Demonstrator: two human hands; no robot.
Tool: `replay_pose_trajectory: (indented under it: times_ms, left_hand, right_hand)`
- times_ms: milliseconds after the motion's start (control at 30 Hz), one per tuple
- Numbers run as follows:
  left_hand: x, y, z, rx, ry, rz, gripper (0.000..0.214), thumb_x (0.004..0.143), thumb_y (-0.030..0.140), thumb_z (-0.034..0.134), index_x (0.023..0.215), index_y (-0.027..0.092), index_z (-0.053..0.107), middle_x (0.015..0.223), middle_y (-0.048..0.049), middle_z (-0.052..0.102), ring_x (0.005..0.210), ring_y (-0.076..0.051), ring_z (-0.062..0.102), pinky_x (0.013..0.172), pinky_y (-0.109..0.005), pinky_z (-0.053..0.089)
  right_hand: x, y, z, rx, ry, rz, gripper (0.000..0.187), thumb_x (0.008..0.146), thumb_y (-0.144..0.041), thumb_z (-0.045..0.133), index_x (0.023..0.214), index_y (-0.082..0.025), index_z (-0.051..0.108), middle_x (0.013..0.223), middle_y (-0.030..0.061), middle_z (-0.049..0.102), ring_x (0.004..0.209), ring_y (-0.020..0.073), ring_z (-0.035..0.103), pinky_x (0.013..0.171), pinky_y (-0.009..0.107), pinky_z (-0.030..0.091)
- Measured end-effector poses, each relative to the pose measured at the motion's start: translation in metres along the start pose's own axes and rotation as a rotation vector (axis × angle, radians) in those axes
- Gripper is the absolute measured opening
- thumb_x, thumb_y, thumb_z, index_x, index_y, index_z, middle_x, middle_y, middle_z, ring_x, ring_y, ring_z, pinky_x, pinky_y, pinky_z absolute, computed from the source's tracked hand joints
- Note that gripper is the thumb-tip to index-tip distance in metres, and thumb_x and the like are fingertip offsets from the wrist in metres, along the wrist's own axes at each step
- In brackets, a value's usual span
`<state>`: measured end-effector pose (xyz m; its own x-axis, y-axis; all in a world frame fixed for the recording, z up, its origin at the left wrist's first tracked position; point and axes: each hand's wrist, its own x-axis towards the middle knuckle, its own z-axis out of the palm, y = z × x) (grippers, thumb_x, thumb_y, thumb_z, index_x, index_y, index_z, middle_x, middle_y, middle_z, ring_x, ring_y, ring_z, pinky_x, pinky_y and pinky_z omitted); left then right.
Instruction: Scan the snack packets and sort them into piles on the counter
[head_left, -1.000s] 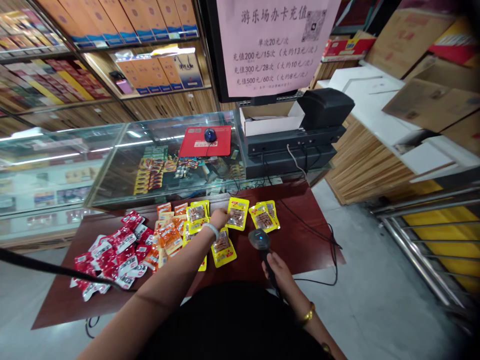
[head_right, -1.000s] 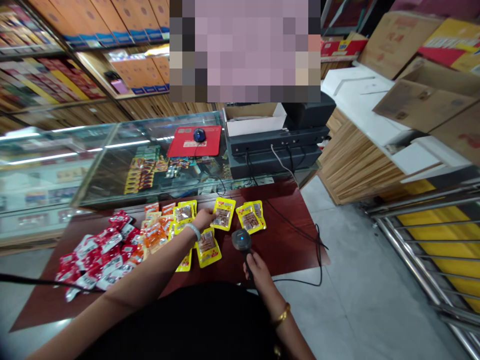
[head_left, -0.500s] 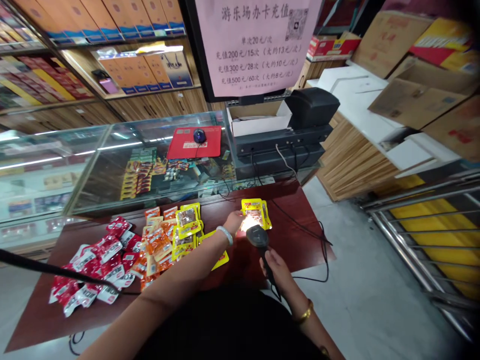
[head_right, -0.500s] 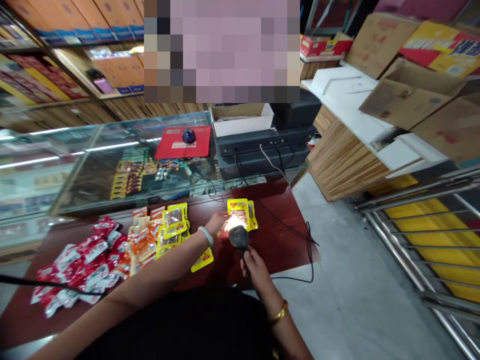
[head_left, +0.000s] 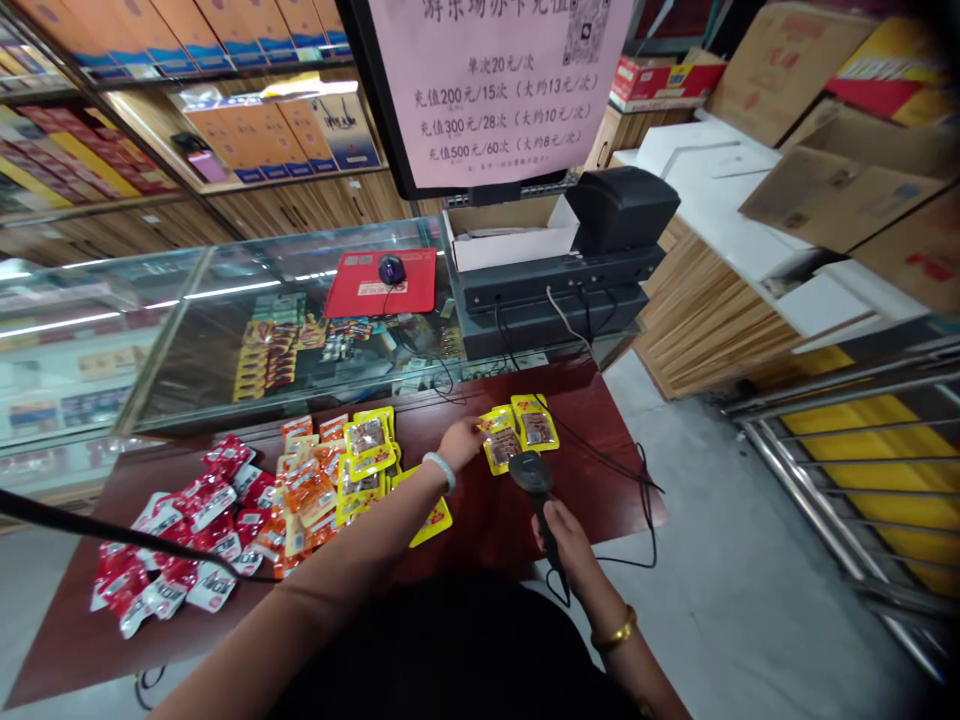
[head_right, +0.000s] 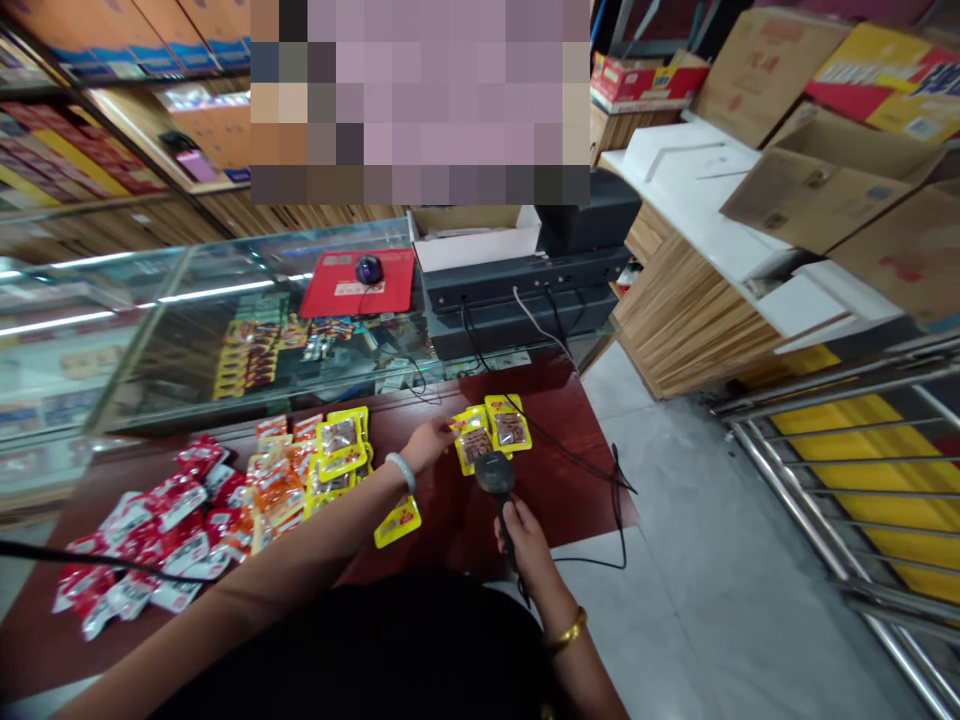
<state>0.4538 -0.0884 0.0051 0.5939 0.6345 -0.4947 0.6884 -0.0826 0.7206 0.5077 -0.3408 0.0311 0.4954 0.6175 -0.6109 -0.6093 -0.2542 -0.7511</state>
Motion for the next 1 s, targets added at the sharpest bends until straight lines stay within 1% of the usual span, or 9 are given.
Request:
replay_pose_trajectory:
  times_ms: [67,167,233,333,433,567,733,867,1000]
  left_hand:
    - [-0.019,-0.023,-0.028,0.302,0.053,0.081,0.029,0.078,0.027,0.064,0.104,0.015,0.063,0.092,-0.0093,0.067,0.085,-0.018,0.063,0.079,-0.027,0.048]
    - [-0.056,-0.057,-0.059,0.645,0.1,0.036,0.033,0.075,0.026,0.066,0.104,0.012,0.062,0.107,-0.0153,0.061,0.098,-0.024,0.061,0.088,-0.032,0.046]
    - [-0.077,-0.075,-0.069,0.766,0.085,-0.034,0.032,0.075,0.025,0.065,0.103,0.01,0.06,0.11,-0.017,0.058,0.098,-0.025,0.061,0.087,-0.033,0.047]
    - [-0.094,-0.091,-0.071,0.831,0.067,-0.089,0.036,0.074,0.029,0.066,0.104,0.01,0.058,0.114,-0.018,0.054,0.099,-0.026,0.059,0.088,-0.035,0.046]
    - [-0.096,-0.099,-0.071,0.841,0.069,-0.104,0.044,0.069,0.032,0.073,0.104,0.011,0.058,0.117,-0.0176,0.053,0.102,-0.026,0.057,0.089,-0.035,0.045]
    - [-0.091,-0.104,-0.078,0.811,0.021,-0.03,0.037,0.07,0.03,0.073,0.099,0.014,0.059,0.11,-0.0154,0.059,0.107,-0.026,0.057,0.092,-0.034,0.043]
    - [-0.086,-0.104,-0.082,0.609,-0.057,-0.045,0.033,0.075,0.034,0.067,0.103,0.021,0.056,0.091,-0.0065,0.068,0.088,-0.022,0.064,0.077,-0.029,0.044]
    - [-0.076,-0.095,-0.077,0.394,-0.079,0.032,0.024,0.075,0.032,0.065,0.096,0.023,0.057,0.088,-0.0006,0.068,0.081,-0.017,0.063,0.072,-0.025,0.043]
    - [-0.065,-0.076,-0.071,0.259,-0.081,0.146,0.023,0.075,0.028,0.063,0.095,0.02,0.058,0.088,-0.0012,0.068,0.081,-0.017,0.062,0.075,-0.025,0.044]
  right_hand:
    - [-0.001,-0.003,0.007,-0.018,-0.016,0.005,0.055,0.065,-0.071,0.068,0.081,-0.02,0.054,0.056,-0.0039,0.055,0.042,0.0088,0.044,0.041,0.021,0.03]
    - [-0.002,-0.004,0.018,-0.051,-0.047,0.02,0.056,0.063,-0.072,0.069,0.08,-0.02,0.055,0.054,-0.004,0.054,0.041,0.0093,0.043,0.041,0.022,0.029]
    - [-0.002,-0.001,0.026,-0.069,-0.074,0.035,0.056,0.063,-0.072,0.068,0.08,-0.02,0.055,0.054,-0.004,0.054,0.04,0.0096,0.042,0.04,0.023,0.029]
    - [-0.002,0.003,0.037,-0.091,-0.126,0.056,0.054,0.066,-0.07,0.068,0.084,-0.02,0.057,0.055,-0.0039,0.055,0.042,0.0099,0.044,0.042,0.022,0.03]
    - [-0.002,0.004,0.048,-0.115,-0.163,0.07,0.052,0.068,-0.068,0.068,0.085,-0.02,0.058,0.056,-0.0038,0.056,0.044,0.0098,0.045,0.043,0.022,0.032]
    - [-0.003,0.006,0.059,-0.132,-0.19,0.059,0.054,0.067,-0.069,0.068,0.085,-0.019,0.057,0.056,-0.0042,0.055,0.045,0.0099,0.045,0.044,0.022,0.033]
    - [-0.009,0.009,0.067,-0.144,-0.202,0.065,0.058,0.065,-0.071,0.067,0.089,-0.019,0.058,0.053,-0.0048,0.054,0.043,0.01,0.045,0.043,0.022,0.032]
    - [-0.013,0.013,0.068,-0.159,-0.22,0.082,0.063,0.065,-0.072,0.066,0.1,-0.02,0.058,0.054,-0.0055,0.054,0.041,0.0103,0.045,0.04,0.021,0.03]
    - [-0.015,0.015,0.064,-0.128,-0.213,0.07,0.066,0.066,-0.073,0.065,0.105,-0.02,0.057,0.054,-0.0062,0.054,0.04,0.0094,0.043,0.04,0.02,0.03]
